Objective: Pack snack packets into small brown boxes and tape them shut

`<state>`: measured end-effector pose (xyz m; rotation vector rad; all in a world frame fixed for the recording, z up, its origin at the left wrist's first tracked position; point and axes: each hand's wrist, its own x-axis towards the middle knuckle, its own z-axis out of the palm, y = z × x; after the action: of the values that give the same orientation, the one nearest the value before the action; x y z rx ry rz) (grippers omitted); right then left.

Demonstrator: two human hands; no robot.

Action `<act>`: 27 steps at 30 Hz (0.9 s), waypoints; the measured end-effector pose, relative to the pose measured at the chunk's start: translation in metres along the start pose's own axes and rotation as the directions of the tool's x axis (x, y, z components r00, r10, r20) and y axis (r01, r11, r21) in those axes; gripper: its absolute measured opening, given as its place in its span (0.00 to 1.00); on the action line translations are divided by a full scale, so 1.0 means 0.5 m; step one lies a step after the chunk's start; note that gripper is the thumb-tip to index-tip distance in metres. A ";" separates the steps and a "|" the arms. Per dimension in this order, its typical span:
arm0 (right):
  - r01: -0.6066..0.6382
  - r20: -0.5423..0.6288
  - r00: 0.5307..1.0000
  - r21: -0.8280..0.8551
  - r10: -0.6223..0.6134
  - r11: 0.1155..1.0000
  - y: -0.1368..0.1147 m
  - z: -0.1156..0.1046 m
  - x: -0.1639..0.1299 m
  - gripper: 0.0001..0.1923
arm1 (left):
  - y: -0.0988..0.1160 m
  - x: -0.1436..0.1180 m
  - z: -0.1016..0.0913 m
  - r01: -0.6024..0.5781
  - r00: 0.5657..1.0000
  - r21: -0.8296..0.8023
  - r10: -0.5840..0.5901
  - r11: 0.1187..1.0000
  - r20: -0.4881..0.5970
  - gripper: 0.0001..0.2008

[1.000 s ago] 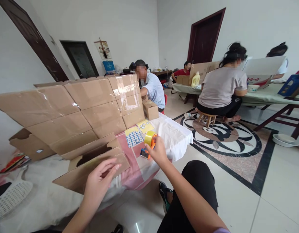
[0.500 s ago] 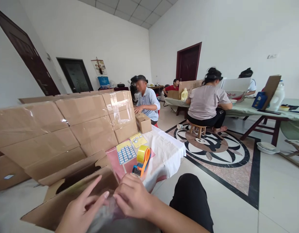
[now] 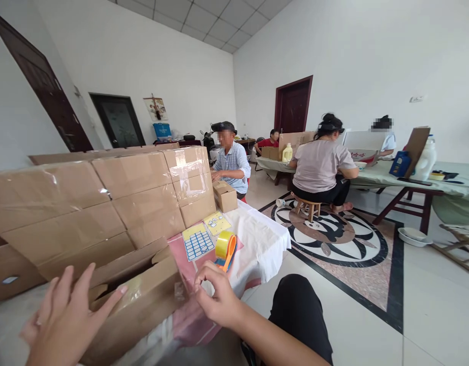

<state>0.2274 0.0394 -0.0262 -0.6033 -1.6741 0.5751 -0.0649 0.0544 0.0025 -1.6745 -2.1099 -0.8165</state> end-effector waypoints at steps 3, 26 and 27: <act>0.005 0.049 0.999 0.007 -0.005 1.000 -0.002 0.009 0.001 0.07 | -0.012 0.003 0.017 -0.017 0.994 -0.015 0.019 1.000 0.105 0.38; -0.381 0.373 0.823 -0.196 0.428 0.903 0.100 0.194 0.266 0.18 | 0.097 -0.081 0.000 -0.171 0.949 0.181 0.112 0.969 0.296 0.41; -0.354 0.386 0.814 -0.264 0.434 0.897 0.111 0.207 0.272 0.18 | 0.091 -0.085 0.007 -0.183 0.960 0.191 0.134 0.964 0.246 0.35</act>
<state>0.1083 0.1664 0.0180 -1.0318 -2.0531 0.9199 -0.0099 0.0301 -0.0142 -1.8668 -2.0860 -0.3476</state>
